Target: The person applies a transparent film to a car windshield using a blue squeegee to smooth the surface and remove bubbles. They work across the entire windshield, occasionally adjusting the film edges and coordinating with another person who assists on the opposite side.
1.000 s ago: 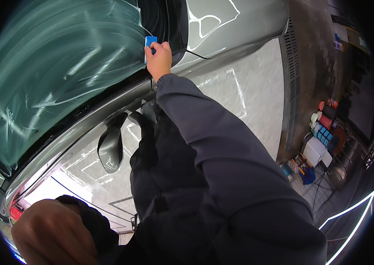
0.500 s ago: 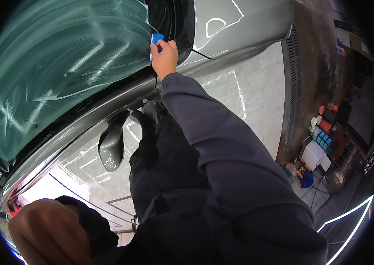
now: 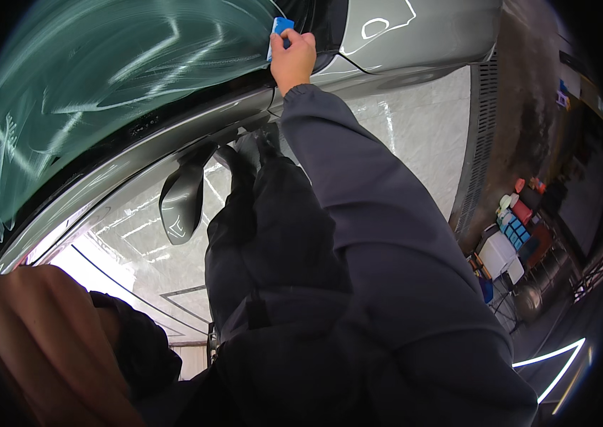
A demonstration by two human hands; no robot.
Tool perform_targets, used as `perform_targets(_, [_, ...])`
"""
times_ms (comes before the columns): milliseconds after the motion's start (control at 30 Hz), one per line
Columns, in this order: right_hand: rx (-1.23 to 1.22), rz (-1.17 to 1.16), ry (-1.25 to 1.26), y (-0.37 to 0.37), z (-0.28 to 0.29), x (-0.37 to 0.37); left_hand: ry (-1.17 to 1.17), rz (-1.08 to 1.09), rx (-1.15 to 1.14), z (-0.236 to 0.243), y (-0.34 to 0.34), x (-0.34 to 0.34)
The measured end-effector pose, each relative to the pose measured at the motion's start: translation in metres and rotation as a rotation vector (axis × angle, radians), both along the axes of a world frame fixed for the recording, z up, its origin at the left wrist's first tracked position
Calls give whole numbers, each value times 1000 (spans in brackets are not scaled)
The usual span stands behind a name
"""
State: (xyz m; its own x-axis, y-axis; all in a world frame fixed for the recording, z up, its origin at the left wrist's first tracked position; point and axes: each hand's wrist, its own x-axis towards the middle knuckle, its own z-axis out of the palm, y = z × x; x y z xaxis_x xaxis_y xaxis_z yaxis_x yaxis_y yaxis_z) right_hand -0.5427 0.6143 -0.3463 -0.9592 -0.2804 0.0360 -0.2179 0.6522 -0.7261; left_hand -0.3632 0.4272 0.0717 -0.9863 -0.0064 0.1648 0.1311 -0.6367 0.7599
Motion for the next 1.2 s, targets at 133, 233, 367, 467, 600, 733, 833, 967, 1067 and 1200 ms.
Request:
perform_targets(133, [10, 11, -41, 0, 1, 0, -28, 21, -21, -2, -1, 9])
perform_targets(233, [-11, 20, -37, 0, 2, 1, -43, 37, -23, -3, 0, 11])
perform_targets(367, [-17, 7, -58, 0, 0, 2, -58, 63, -16, 2, 8, 11])
perform_targets(467, [-20, 5, -33, 1, -2, 2, -76, 100, -8, 5, 19, 15])
perform_targets(600, [6, 31, 40, 1, -5, 1, -315, 167, -49, 1, 28, 20])
perform_targets(733, [63, 36, 10, 0, -1, 0, -779, 206, 205, -28, 25, 20])
perform_targets(833, [85, 12, -44, -1, 2, 1, -803, 186, 598, -61, 24, 31])
perform_targets(967, [36, 21, -17, -1, 3, 3, -690, 157, 631, -83, 31, 55])
perform_targets(1067, [17, -5, -13, -2, 3, 4, -676, 152, 640, -79, 31, 55])
perform_targets(1200, [27, -5, -16, -2, 2, 4, -656, 180, 361, -43, 31, 42])
